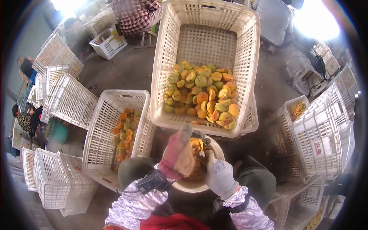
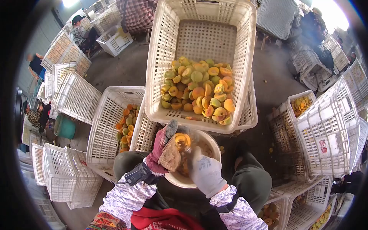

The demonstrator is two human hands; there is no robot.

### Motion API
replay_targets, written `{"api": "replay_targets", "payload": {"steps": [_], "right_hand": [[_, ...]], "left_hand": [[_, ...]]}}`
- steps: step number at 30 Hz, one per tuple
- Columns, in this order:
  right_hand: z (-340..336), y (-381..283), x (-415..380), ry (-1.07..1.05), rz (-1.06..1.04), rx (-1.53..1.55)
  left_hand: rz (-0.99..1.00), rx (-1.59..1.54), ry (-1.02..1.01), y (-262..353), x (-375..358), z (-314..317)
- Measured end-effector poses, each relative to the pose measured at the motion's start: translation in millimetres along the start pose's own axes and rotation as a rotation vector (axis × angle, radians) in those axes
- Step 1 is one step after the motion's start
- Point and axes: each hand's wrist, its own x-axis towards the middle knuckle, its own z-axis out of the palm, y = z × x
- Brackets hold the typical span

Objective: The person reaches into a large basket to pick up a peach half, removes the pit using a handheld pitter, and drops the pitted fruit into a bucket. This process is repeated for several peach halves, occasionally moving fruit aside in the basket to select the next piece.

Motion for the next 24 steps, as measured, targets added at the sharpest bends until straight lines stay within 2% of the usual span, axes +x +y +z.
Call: {"api": "replay_targets", "payload": {"steps": [1,2,4,6,8,11,12,14,15,17,19,20,21,23,24], "right_hand": [[-2,-1,-1,-0.052,0.034,0.054],[-4,-1,-1,-0.103,0.069,0.108],[0,5,-4,-0.116,0.077,0.175],[2,13,-6,-0.128,0.089,0.246],[-1,21,-3,-0.211,0.057,0.557],[-8,20,-3,-0.267,0.061,0.661],[-8,19,-4,-0.268,0.063,0.663],[-11,18,-2,-0.185,-0.16,0.651],[-16,17,0,-0.183,-0.161,0.651],[-28,14,0,-0.88,0.471,1.387],[-26,19,0,-0.917,0.485,1.473],[-25,20,2,-0.958,0.496,1.565],[-25,18,2,-0.959,0.492,1.566],[-29,14,4,-0.831,0.415,1.279],[-18,18,-1,-0.832,0.405,1.276]], "left_hand": [[0.067,0.259,-0.09,7,3,1],[0.064,0.258,-0.092,12,1,6],[-0.27,-0.231,-0.012,30,-4,20],[-0.292,-0.239,-0.051,29,-1,20],[-0.308,-0.251,-0.094,19,6,13],[-0.378,-0.084,-0.124,4,15,1],[-0.342,-0.111,-0.138,2,14,3],[-0.302,-0.138,-0.151,7,13,8],[-0.309,-0.131,-0.175,12,11,10],[-0.325,-0.119,-0.208,30,3,20],[-0.03,-0.048,-0.278,56,-3,35],[-0.21,-0.216,-0.267,55,0,32],[-0.209,-0.213,-0.266,53,1,31],[-0.132,-0.138,-0.089,50,3,30],[0.178,0.137,-0.077,48,5,23]]}}
